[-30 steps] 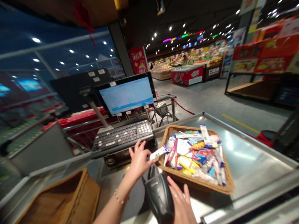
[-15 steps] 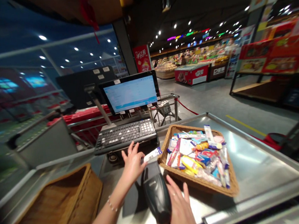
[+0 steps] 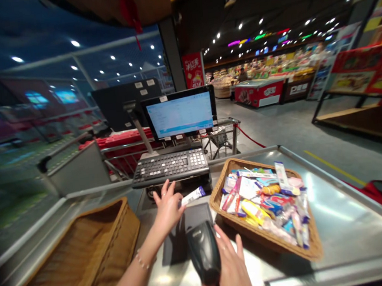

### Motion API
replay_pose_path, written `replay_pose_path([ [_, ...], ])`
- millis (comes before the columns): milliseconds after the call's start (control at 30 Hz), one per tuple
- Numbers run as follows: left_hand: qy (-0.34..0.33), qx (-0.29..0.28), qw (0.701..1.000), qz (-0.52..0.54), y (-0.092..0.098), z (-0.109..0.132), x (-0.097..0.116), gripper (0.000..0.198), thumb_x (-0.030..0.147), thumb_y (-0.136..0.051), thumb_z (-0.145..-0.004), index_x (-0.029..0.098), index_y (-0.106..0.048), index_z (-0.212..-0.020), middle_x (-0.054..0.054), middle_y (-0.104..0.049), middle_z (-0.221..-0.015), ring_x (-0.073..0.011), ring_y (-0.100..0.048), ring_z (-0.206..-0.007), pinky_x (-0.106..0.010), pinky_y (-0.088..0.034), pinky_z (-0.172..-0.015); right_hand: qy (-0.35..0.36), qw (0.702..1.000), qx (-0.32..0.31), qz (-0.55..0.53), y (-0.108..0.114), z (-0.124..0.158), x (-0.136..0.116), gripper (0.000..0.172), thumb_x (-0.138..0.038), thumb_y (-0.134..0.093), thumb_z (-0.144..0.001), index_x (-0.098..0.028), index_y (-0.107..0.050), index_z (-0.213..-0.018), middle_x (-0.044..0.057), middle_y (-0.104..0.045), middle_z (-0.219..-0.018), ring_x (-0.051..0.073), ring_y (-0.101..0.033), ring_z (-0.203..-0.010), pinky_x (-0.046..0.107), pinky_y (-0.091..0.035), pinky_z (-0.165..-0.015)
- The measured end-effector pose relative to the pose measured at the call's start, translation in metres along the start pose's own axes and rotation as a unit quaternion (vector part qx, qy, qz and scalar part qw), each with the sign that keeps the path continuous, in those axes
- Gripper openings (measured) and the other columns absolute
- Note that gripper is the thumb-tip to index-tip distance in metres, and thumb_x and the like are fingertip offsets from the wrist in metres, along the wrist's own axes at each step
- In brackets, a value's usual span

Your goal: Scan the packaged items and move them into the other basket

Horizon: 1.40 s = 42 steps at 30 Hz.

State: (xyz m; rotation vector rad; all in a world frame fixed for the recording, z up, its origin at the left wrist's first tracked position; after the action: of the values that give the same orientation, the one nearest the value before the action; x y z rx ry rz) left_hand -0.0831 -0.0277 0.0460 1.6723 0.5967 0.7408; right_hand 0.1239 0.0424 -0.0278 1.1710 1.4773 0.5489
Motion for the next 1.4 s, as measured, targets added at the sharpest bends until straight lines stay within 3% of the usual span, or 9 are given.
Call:
replay_pose_path([
  [200, 0.018, 0.011, 1.0, -0.005, 0.003, 0.004, -0.011, 0.009, 0.022, -0.068, -0.075, 0.02, -0.067, -0.083, -0.013, -0.038, -0.152, -0.0336, -0.015, -0.147, -0.074, -0.011, -0.109, 0.012, 1.0, -0.019, 0.0, -0.008, 0.001, 0.002, 0.062, -0.028, -0.056, -0.077, -0.011, -0.049, -0.136, 0.021, -0.046, -0.144, 0.04, -0.038, -0.137, 0.073, -0.028, -0.105],
  [400, 0.031, 0.019, 0.999, -0.017, 0.009, 0.008, -0.02, 0.007, 0.022, -0.066, -0.076, 0.02, -0.068, -0.082, -0.013, -0.039, -0.152, -0.0343, -0.016, -0.147, -0.074, -0.014, -0.108, 0.008, 0.999, 0.036, -0.006, -0.014, 0.003, -0.004, 0.061, -0.026, -0.053, -0.074, -0.012, -0.051, -0.134, 0.018, -0.049, -0.142, 0.039, -0.04, -0.136, 0.072, -0.025, -0.107],
  [633, 0.045, 0.027, 0.998, -0.018, 0.012, 0.014, -0.029, 0.008, 0.021, -0.065, -0.076, 0.019, -0.069, -0.083, -0.015, -0.039, -0.151, -0.0353, -0.016, -0.147, -0.075, -0.015, -0.107, 0.016, 0.999, 0.044, -0.015, -0.014, 0.004, -0.011, 0.063, -0.022, -0.051, -0.073, -0.014, -0.048, -0.136, 0.016, -0.05, -0.143, 0.036, -0.042, -0.135, 0.067, -0.026, -0.11],
  [900, 0.052, 0.044, 0.997, -0.025, 0.012, 0.02, -0.038, 0.01, 0.02, -0.066, -0.075, 0.02, -0.067, -0.085, -0.015, -0.039, -0.151, -0.0355, -0.016, -0.147, -0.076, -0.015, -0.106, 0.074, 0.997, 0.028, 0.002, -0.015, 0.003, -0.011, 0.063, -0.027, -0.052, -0.076, -0.019, -0.046, -0.139, 0.015, -0.053, -0.14, 0.037, -0.048, -0.131, 0.068, -0.034, -0.105],
  [1100, 0.06, 0.049, 0.996, -0.037, 0.013, 0.024, -0.042, 0.011, 0.019, -0.067, -0.074, 0.019, -0.066, -0.086, -0.015, -0.038, -0.151, -0.036, -0.017, -0.146, -0.076, -0.015, -0.106, 0.07, 0.995, 0.075, 0.001, -0.016, 0.004, -0.018, 0.058, -0.028, -0.05, -0.076, -0.019, -0.05, -0.133, 0.015, -0.057, -0.136, 0.037, -0.051, -0.128, 0.07, -0.032, -0.105],
  [1267, 0.069, 0.057, 0.995, -0.047, 0.014, 0.028, -0.045, 0.013, 0.019, -0.068, -0.075, 0.019, -0.065, -0.087, -0.015, -0.038, -0.151, -0.0363, -0.018, -0.146, -0.076, -0.015, -0.106, 0.074, 0.995, 0.073, 0.0, -0.02, 0.005, -0.021, 0.057, -0.029, -0.05, -0.076, -0.017, -0.052, -0.132, 0.018, -0.059, -0.133, 0.039, -0.054, -0.125, 0.071, -0.031, -0.104],
  [1400, 0.075, 0.062, 0.994, -0.049, 0.015, 0.032, -0.049, 0.01, 0.02, -0.066, -0.076, 0.019, -0.065, -0.086, -0.015, -0.039, -0.15, -0.0358, -0.019, -0.146, -0.076, -0.014, -0.106, 0.074, 0.995, 0.07, -0.004, -0.019, 0.006, -0.022, 0.054, -0.03, -0.053, -0.076, -0.018, -0.054, -0.129, 0.016, -0.059, -0.133, 0.036, -0.053, -0.126, 0.063, -0.032, -0.109],
])
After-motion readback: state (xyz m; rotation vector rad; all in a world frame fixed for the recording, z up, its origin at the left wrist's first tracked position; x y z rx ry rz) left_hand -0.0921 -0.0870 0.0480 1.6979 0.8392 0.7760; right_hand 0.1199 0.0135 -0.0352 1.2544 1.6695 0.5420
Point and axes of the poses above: each hand's wrist, its own z-axis away from the middle knuckle, its own y-axis out of the back of the hand, x = y × z, the point moved 3 cm from there along -z, towards the middle knuckle
